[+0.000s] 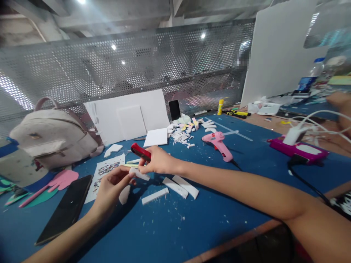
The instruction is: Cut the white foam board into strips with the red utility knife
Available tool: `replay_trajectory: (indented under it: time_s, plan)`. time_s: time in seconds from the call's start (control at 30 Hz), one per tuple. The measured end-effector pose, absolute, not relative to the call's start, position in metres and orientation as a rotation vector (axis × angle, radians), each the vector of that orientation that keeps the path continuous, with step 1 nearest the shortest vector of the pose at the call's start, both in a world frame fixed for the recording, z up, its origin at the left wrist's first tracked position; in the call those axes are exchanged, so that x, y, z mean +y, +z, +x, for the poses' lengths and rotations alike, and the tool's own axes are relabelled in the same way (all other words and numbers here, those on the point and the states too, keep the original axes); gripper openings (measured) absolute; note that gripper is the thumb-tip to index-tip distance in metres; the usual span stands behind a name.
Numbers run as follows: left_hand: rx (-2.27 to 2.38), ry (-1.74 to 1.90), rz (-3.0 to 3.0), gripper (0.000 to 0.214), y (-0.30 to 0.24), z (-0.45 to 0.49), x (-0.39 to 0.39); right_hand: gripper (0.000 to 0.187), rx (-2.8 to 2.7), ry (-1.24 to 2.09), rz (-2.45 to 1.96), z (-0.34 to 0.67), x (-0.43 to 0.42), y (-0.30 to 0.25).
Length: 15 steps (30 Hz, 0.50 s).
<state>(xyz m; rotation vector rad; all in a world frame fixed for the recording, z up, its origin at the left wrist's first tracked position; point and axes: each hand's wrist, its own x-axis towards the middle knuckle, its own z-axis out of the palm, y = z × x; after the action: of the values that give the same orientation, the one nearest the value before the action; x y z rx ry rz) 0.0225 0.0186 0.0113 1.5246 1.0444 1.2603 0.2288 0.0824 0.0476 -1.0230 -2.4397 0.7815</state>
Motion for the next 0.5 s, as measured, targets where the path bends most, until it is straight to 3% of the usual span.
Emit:
replay_trajectory:
  time_s: [0.13, 0.5]
  plan:
    - [1.037, 1.288, 1.520, 0.025, 0.018, 0.026, 0.015, 0.027, -2.414, 0.691, -1.096, 0.236, 0.093, 0.055]
    - [1.062, 1.307, 1.494, 0.033, 0.023, 0.033, 0.014, 0.034, -2.261, 0.025, -1.622, 0.290, 0.149, 0.069]
